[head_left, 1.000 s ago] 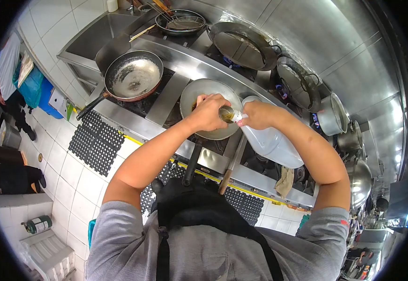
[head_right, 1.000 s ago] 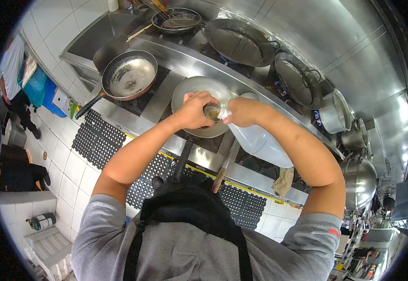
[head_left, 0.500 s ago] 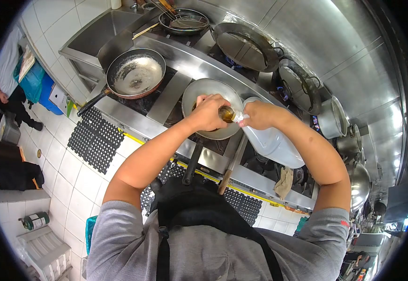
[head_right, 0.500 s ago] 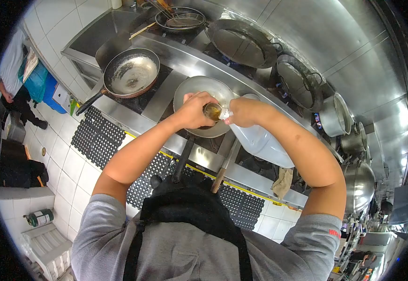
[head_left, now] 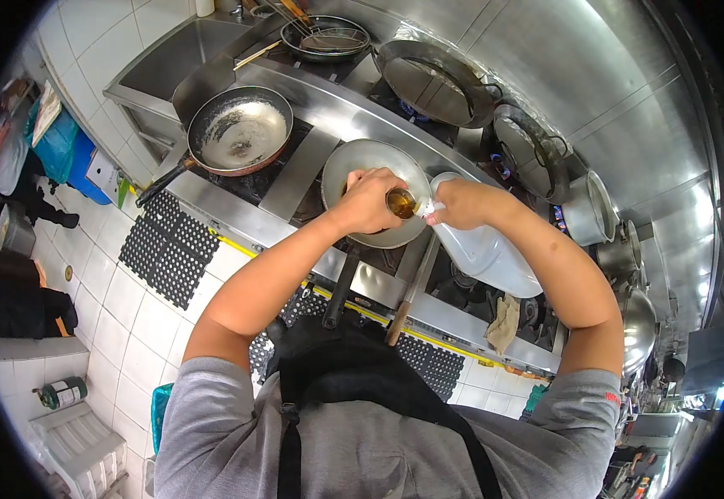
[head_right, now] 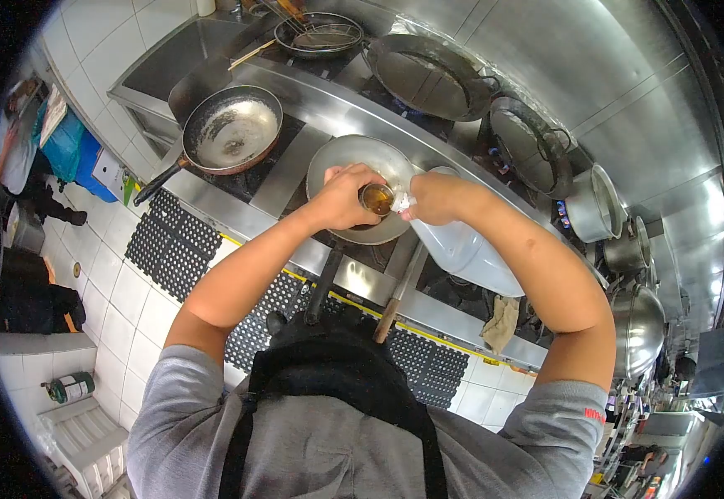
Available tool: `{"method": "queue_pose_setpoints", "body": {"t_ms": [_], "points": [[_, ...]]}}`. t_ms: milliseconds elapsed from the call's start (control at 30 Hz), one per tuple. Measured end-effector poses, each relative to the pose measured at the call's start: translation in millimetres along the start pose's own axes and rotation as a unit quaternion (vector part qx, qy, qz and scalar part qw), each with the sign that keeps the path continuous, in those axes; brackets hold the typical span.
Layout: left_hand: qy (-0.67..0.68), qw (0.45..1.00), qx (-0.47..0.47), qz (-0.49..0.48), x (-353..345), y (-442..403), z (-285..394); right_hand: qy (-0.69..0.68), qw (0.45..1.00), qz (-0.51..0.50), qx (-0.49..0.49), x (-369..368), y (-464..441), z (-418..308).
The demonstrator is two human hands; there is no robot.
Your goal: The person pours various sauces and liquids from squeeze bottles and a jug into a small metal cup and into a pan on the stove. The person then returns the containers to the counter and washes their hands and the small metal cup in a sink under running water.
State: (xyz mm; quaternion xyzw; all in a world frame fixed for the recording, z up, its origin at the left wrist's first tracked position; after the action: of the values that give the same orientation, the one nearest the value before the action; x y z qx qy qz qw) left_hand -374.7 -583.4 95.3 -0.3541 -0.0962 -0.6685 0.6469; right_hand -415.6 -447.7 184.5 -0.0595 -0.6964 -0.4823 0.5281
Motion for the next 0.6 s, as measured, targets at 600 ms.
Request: {"method": "queue_pose_setpoints", "body": {"t_ms": [600], "points": [[0.003, 1.0, 0.001, 0.004, 0.0, 1.8, -2.8, 0.003, 1.0, -0.002, -0.002, -0.7, -1.8, 1.5]]}}
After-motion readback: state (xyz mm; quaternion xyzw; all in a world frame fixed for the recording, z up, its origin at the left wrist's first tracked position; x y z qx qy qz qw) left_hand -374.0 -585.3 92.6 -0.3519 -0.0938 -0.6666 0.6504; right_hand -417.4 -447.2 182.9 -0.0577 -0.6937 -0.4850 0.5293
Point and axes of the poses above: each hand's wrist, its own y-axis away from the middle knuckle, its own x-axis out of the back of the hand, z = x × y, the point moved 7 cm from there along -y, towards the middle knuckle, and after that the axes turned 1 degree about -y, right-handed, at the moved point
